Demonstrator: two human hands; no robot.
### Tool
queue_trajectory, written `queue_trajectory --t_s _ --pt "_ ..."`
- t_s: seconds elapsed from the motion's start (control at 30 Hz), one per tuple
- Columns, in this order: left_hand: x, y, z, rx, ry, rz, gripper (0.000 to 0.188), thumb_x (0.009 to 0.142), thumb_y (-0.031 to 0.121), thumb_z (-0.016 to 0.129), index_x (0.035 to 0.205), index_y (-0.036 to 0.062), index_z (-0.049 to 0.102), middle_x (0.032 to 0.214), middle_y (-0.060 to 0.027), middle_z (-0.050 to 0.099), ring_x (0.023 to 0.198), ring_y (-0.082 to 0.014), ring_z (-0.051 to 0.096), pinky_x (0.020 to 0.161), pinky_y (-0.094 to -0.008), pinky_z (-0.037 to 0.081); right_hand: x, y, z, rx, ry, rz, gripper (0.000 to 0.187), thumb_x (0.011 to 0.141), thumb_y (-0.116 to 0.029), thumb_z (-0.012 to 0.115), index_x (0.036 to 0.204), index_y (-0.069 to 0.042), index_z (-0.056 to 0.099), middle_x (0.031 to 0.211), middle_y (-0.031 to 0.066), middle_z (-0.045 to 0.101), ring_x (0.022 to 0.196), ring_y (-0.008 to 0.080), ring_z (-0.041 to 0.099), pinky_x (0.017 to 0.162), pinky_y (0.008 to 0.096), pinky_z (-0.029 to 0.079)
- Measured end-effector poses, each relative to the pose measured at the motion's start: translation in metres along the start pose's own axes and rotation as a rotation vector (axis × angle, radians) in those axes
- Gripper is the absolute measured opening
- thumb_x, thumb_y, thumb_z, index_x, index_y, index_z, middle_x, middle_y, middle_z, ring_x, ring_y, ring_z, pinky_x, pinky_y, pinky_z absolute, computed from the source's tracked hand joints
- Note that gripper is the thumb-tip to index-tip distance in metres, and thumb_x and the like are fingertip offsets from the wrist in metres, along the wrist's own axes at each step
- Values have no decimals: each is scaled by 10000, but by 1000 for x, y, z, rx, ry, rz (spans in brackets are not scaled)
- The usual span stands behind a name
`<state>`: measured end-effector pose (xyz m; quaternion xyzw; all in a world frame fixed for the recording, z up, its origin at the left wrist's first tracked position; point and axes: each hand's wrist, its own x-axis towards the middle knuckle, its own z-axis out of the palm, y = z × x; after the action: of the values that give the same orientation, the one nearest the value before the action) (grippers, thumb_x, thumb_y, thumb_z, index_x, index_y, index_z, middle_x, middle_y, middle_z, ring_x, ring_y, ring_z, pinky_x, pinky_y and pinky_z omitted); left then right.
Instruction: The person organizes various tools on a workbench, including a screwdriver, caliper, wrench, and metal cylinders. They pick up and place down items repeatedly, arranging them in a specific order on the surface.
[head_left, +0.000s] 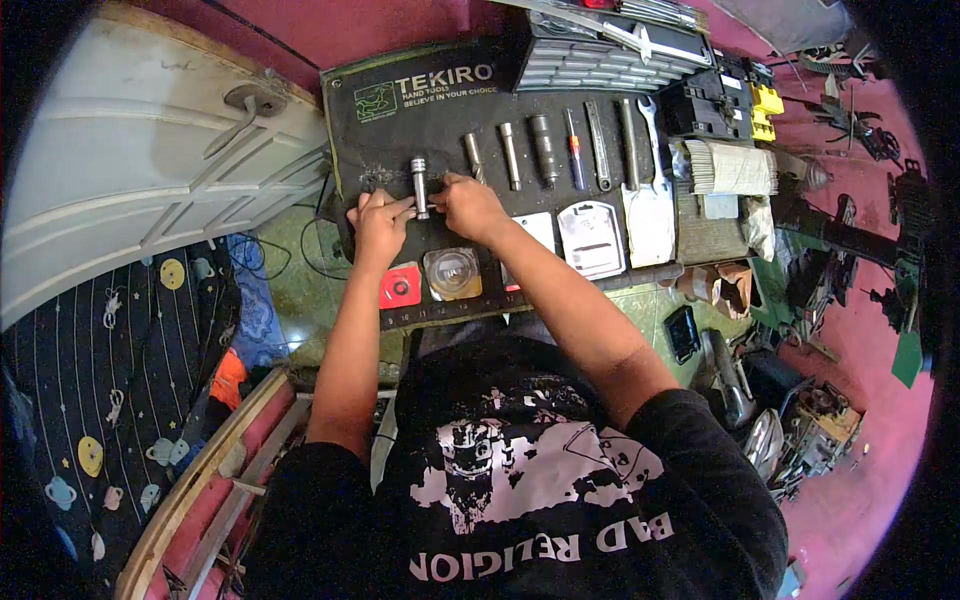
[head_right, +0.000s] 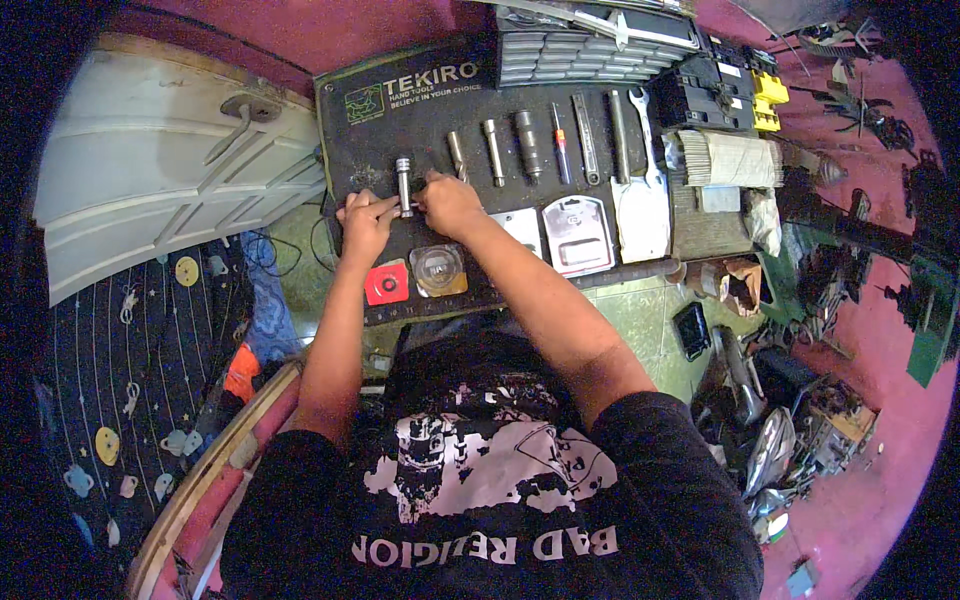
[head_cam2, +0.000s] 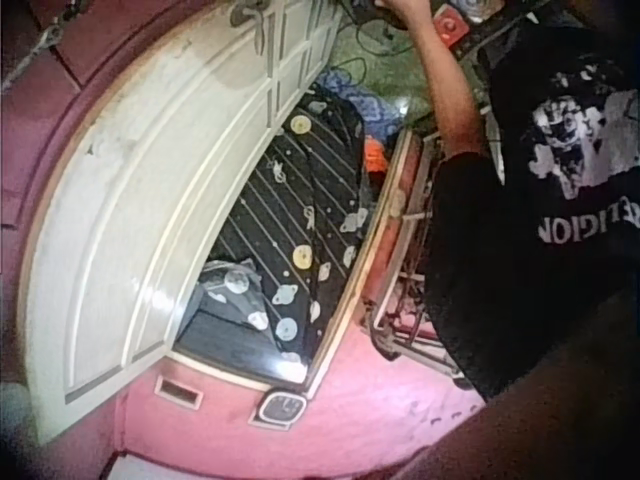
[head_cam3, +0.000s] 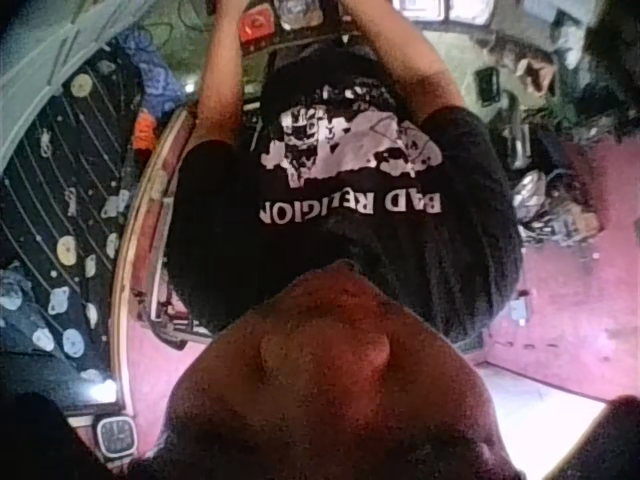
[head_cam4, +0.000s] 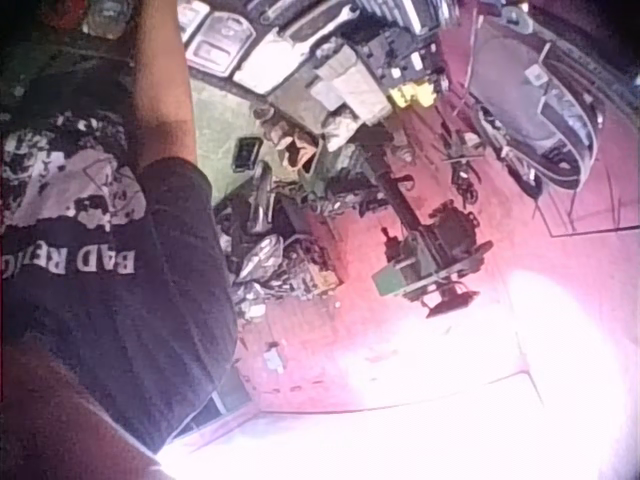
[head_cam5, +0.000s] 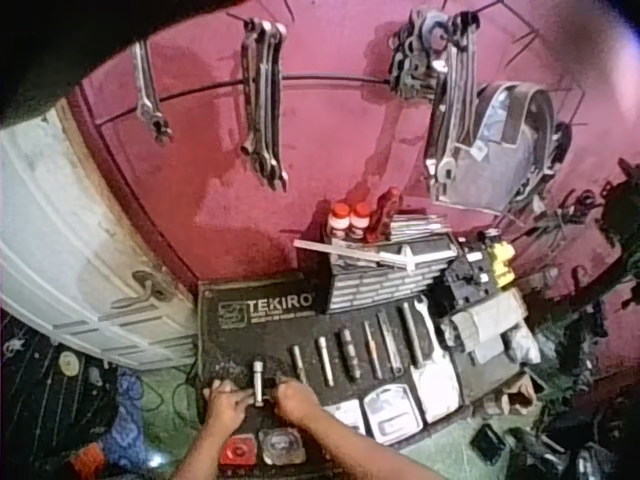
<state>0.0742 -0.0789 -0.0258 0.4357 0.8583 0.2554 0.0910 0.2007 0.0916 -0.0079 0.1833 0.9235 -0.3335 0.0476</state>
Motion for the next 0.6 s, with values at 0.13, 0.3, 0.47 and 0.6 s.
queue_trajectory --t_s 0.13,0.3,0.47,0.6 --pt "6 4 7 -19 60 18 203 800 163 806 1000 187 831 844 -9 616 923 -238 570 820 -420 357 3 -3 -11 -138 -13 16 234 861 -121 706 1070 -173 797 1165 143 656 1087 327 672 902 447 571" --pt "17 5 19 47 45 42 229 795 170 809 1020 203 830 850 -14 610 919 -241 567 815 -422 358 11 5 2 -246 17 96 203 917 -136 642 1064 -108 779 1228 123 642 1127 299 659 921 429 573" --pt "14 3 24 84 24 -7 251 795 199 813 1044 230 828 864 -16 612 922 -249 566 809 -447 356 9 1 1 -253 0 125 237 924 -123 589 1018 -8 774 1257 119 659 1138 300 668 944 417 581" --pt "13 4 23 79 33 -11 249 791 193 813 1038 221 831 850 -22 616 918 -250 572 804 -443 353 7 -6 -2 -216 12 146 258 961 -176 586 1018 -7 772 1258 113 659 1128 300 673 932 423 584"
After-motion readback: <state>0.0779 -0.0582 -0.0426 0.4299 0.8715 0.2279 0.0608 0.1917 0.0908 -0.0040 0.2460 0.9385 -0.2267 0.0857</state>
